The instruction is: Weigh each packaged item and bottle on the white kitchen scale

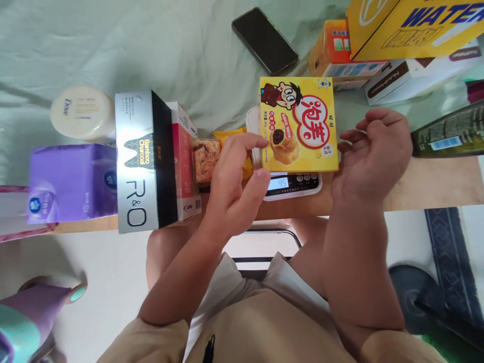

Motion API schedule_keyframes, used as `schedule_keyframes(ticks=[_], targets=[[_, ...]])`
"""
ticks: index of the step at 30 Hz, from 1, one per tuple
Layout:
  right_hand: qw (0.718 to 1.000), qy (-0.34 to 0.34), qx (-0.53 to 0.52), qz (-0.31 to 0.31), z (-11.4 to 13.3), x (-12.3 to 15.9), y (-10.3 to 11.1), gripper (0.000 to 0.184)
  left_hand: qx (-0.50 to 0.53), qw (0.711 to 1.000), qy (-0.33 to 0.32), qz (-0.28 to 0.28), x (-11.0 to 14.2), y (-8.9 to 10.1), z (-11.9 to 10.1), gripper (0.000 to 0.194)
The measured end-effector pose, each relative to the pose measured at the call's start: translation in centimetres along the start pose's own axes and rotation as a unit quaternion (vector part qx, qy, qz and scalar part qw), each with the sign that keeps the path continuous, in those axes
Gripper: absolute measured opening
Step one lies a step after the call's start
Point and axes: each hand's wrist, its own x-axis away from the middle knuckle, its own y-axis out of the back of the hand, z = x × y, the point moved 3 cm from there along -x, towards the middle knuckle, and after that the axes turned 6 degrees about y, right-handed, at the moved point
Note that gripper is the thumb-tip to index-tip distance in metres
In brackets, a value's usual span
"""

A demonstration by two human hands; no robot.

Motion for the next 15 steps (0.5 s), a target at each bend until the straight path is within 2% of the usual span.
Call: schedule_keyframes(ticks=[4, 9, 15], targets=[[1.0, 0.006, -0.012, -0.014, -0.2, -0.7, 0.4, 0.008, 0.002, 0.999, -0.051, 0.016, 0.0, -0.2, -0.4, 0.043], [0.999, 0.002, 0.032, 0.009, -1.1, -1.0, 0.9, 0.004, -0.017, 1.0, -0.021, 0.01, 0.3, -0.3, -0.8, 0.038], [0.992, -0.038, 0.1, 0.061, -2.3, -0.3, 1.1, 0.008, -0.053, 0.998, 0.007, 0.043, 0.6, -0.3, -1.0, 0.043]])
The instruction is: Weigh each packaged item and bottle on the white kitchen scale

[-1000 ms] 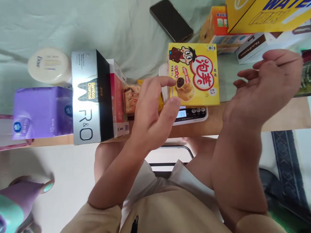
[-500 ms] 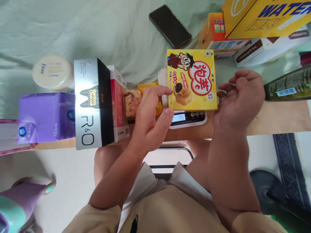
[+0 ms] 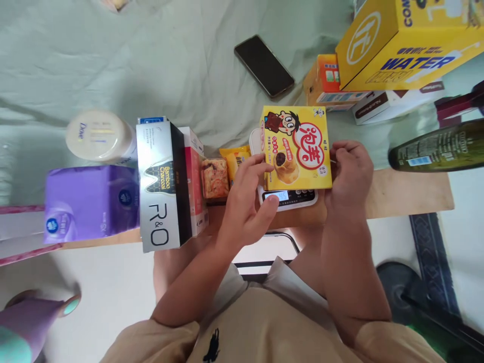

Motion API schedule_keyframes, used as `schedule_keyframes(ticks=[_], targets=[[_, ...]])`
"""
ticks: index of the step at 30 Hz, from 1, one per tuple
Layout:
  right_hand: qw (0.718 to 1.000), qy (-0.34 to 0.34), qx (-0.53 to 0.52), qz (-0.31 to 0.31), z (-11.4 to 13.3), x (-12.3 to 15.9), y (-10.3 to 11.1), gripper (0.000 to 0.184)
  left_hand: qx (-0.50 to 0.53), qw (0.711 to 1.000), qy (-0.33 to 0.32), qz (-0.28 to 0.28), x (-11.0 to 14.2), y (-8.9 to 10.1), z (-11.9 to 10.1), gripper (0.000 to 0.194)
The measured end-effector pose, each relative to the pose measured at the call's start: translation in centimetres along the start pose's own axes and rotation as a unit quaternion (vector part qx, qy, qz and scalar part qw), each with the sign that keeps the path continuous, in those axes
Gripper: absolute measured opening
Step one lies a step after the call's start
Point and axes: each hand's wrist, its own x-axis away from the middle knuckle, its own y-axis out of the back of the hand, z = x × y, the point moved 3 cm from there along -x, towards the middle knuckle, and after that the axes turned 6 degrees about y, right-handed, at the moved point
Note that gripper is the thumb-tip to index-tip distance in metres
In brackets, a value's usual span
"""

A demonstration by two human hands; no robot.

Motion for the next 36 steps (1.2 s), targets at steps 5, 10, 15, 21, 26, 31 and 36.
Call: schedule_keyframes(ticks=[5, 10, 15, 21, 26, 31, 36], targets=[[0.999, 0.011, 0.035, 0.023, -0.7, -0.2, 0.5, 0.017, -0.007, 0.999, 0.02, 0.029, -0.1, 0.2, -0.1, 0.044], [0.998, 0.026, 0.04, 0.045, -0.9, 0.2, 0.6, 0.019, -0.005, 0.999, 0.022, 0.032, -0.1, 0.1, -0.1, 0.047], [0.997, 0.051, -0.002, 0.053, -0.7, 0.8, 0.0, 0.021, -0.009, 0.999, 0.023, 0.036, 0.0, -0.1, -0.1, 0.052], [0.994, 0.063, -0.07, 0.055, -0.4, 1.1, -0.5, 0.038, -0.001, 0.999, 0.015, 0.041, 0.0, -0.5, -0.4, 0.058], [0.991, 0.092, -0.089, 0.034, 1.3, 2.1, -1.3, 0.046, 0.019, 0.999, 0.002, 0.041, 0.2, -0.6, -1.2, 0.062], [0.989, 0.113, -0.099, -0.014, 3.9, 2.6, -3.1, 0.039, 0.064, 0.997, -0.025, 0.026, 0.6, -0.3, -2.6, 0.064], [0.981, 0.118, -0.145, 0.046, 6.1, -0.1, -7.5, 0.02, 0.039, 0.991, -0.018, -0.13, 2.1, -0.8, -3.7, 0.074]])
